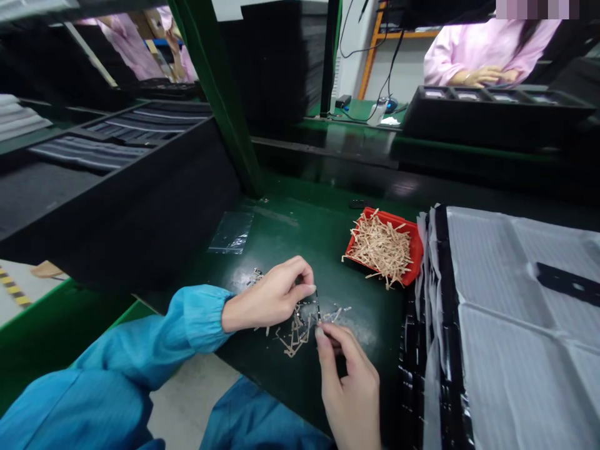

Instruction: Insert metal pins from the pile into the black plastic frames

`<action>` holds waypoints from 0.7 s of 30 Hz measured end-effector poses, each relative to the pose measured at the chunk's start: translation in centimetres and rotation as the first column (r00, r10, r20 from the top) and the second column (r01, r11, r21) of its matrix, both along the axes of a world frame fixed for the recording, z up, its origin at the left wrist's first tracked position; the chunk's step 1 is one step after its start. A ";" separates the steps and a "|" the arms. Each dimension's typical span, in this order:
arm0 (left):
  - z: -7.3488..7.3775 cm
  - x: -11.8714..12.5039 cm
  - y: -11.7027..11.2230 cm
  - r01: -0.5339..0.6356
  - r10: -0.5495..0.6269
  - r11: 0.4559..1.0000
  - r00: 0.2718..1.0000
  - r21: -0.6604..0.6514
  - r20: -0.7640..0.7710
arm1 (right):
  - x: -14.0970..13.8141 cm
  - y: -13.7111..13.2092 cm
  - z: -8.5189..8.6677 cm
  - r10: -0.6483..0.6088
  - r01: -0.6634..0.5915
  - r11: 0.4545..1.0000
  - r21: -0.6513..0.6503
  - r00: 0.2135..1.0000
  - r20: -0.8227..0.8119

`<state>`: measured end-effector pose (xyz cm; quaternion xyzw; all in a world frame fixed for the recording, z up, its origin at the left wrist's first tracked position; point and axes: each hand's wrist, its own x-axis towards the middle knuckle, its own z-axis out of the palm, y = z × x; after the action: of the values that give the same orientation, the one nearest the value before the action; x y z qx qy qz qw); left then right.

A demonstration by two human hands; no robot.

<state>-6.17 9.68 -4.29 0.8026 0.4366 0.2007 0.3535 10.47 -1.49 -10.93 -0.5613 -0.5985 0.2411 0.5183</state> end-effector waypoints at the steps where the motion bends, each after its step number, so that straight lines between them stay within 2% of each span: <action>1: -0.1 0.0 -0.1 -0.004 0.004 1.000 1.000 0.002 0.003 | 0.0 0.0 0.1 0.000 0.000 1.000 0.001 1.000 -0.005; 6: -0.2 0.0 -0.5 0.006 -0.006 0.998 1.000 0.058 -0.001 | -0.1 -0.1 0.6 0.014 -0.014 1.000 -0.007 0.999 -0.036; 10: -0.6 0.0 -1.2 -0.008 0.006 0.984 1.000 0.179 0.012 | -0.1 -0.1 0.6 0.011 -0.011 1.000 0.005 0.999 -0.050; 12: -1.0 -0.2 -2.0 -0.059 0.048 0.953 0.998 0.297 0.045 | 0.0 -0.2 0.4 0.002 -0.001 1.000 0.012 0.998 -0.056; 15: -1.4 -0.3 -3.7 -0.111 0.065 0.863 0.992 0.493 0.111 | 0.3 -0.3 0.2 0.004 -0.003 1.000 0.015 0.998 -0.062; 17: -1.5 0.0 -4.9 -0.134 0.049 0.824 0.985 0.550 0.165 | 0.2 -0.5 0.2 0.024 -0.022 0.999 0.033 0.997 -0.073; 18: -1.4 0.4 -5.5 -0.157 0.050 0.843 0.975 0.514 0.215 | 0.1 -0.6 0.3 0.027 -0.023 0.999 0.045 0.996 -0.089; 19: -1.4 0.8 -6.0 -0.188 0.065 0.890 0.954 0.414 0.292 | -0.2 -0.7 0.3 0.021 -0.015 0.998 0.056 0.993 -0.112; 21: -1.4 1.6 -6.6 -0.219 0.153 0.971 0.876 0.094 0.458 | -1.0 -0.9 0.5 -0.012 0.023 0.997 0.068 0.986 -0.166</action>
<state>-4.58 3.03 -5.66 0.7122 0.4032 0.4439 0.3649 9.44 -2.40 -10.42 -0.5262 -0.5564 0.2612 0.5876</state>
